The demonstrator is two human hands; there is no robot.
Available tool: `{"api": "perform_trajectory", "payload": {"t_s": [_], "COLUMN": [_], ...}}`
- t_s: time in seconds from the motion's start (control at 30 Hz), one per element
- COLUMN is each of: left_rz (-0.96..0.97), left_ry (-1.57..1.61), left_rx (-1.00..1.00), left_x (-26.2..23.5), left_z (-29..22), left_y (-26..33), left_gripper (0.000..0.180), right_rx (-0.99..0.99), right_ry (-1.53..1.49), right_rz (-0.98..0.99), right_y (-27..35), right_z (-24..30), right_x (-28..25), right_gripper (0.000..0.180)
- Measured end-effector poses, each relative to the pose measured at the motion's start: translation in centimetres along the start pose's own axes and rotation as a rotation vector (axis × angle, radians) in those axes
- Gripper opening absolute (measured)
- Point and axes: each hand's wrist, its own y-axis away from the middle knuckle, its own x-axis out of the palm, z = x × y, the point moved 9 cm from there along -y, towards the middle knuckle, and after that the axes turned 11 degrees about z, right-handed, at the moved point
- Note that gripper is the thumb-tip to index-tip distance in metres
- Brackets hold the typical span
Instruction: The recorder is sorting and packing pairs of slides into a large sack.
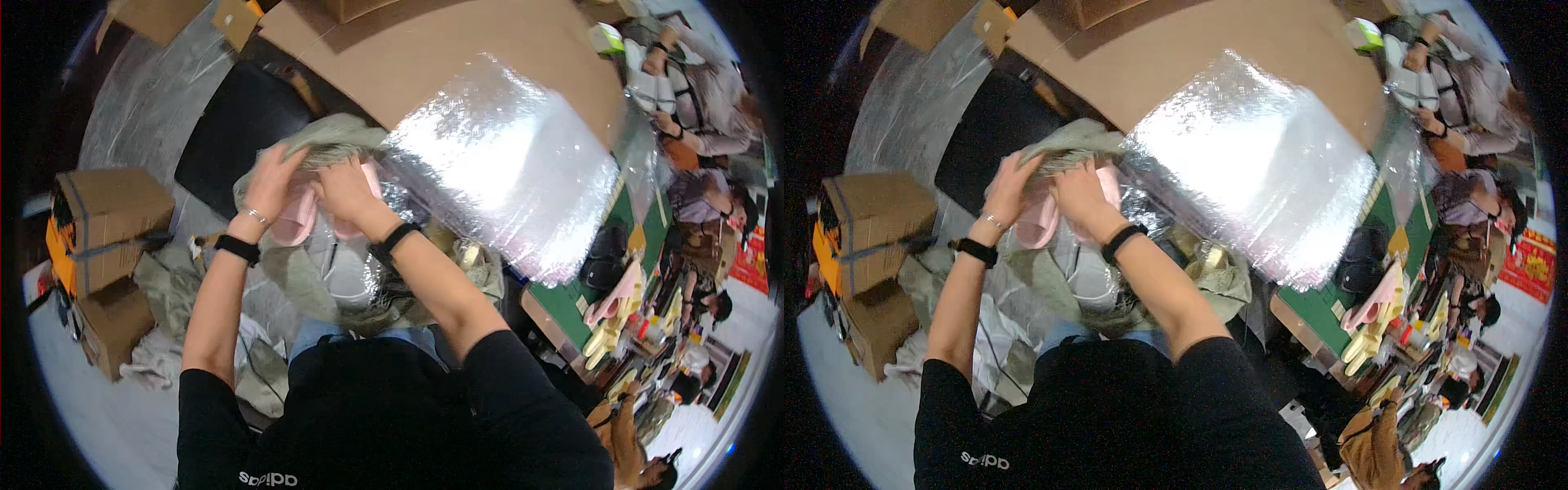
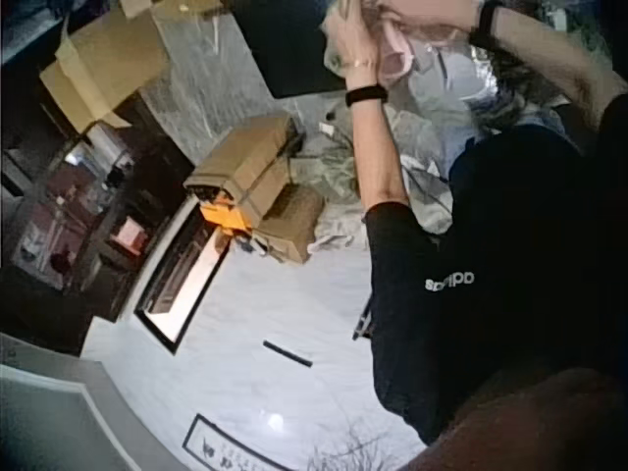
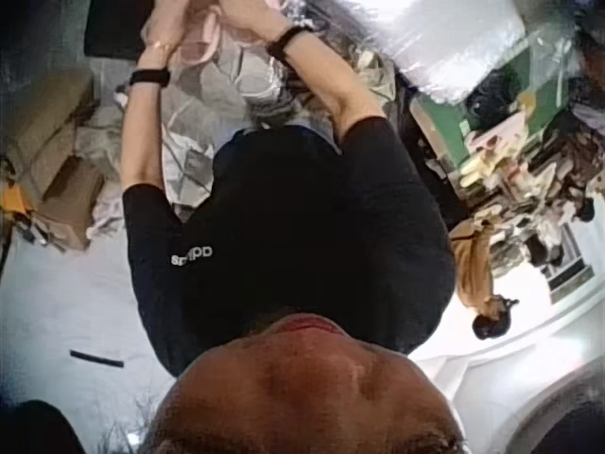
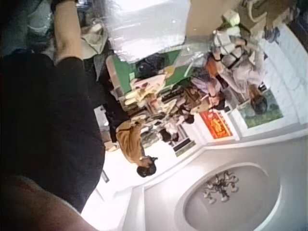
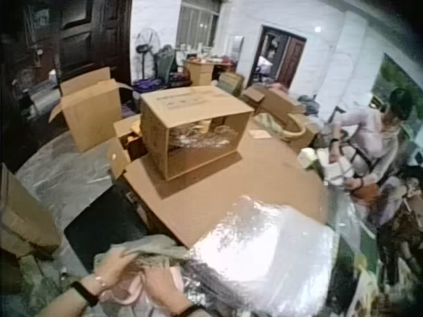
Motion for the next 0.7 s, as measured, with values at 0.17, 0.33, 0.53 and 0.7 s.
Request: {"api": "perform_trajectory", "payload": {"t_s": [0.17,0.33,0.53,0.7], "left_rz": [0.012,-0.144,0.041,0.279], "left_ry": [-0.22,-0.129,0.115,0.357], "left_rx": [-0.114,0.012,0.259,0.192], "left_x": [-1.1,-2.5,6.8,16.2], "left_z": [4.1,-1.5,-17.3,-27.4], "left_y": [0.1,0.5,-2.6,-7.5], "left_gripper": [0.059,0.055,0.044,0.066], "right_rx": [-0.171,0.356,1.253,1.565], "right_ry": [-0.243,-0.208,-0.108,-0.143], "right_rz": [-0.176,-0.33,-0.696,-1.012], "right_y": [14.5,30.6,54.9,70.9], "right_z": [-3.2,-13.6,-24.2,-28.9], "right_x": [-4.8,-5.7,-6.4,-6.3], "right_gripper": [0.027,0.019,0.037,0.031]}}
